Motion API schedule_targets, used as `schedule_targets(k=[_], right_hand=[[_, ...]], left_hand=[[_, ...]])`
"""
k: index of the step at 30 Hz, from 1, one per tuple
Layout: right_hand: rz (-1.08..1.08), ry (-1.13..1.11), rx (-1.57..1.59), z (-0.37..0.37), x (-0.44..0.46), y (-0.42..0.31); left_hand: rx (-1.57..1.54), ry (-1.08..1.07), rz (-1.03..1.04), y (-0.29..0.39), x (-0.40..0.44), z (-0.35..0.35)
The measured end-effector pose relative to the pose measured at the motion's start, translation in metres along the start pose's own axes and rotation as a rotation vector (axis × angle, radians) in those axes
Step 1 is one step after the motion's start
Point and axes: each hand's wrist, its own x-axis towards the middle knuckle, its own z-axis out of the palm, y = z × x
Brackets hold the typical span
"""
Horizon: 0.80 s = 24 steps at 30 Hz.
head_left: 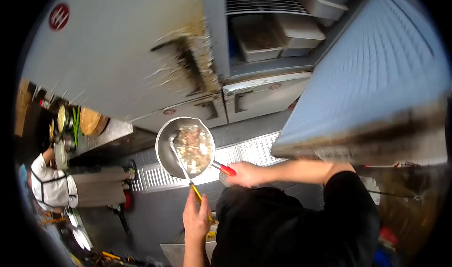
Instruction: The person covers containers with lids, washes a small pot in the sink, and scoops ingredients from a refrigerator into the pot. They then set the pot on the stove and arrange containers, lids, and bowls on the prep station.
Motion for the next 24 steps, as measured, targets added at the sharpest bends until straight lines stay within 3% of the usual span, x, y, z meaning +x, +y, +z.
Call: schedule_targets(k=[3, 7, 14, 24], right_hand=[[-0.104, -0.190, -0.042, 0.001, 0.071, -0.022], [0.025, -0.318, 0.189, 0.032, 0.121, -0.019], [0.118, -0.103, 0.389, 0.076, 0.144, 0.036], [0.235, 0.185, 0.438, -0.014, 0.079, 0.087]], left_hand=[[0.098, 0.057, -0.119, -0.033, -0.014, -0.007], [0.061, 0.070, -0.187, -0.069, -0.017, 0.000], [-0.094, -0.171, -0.144, -0.091, 0.016, 0.077], [-0.202, -0.332, 0.176, -0.035, 0.101, 0.147]])
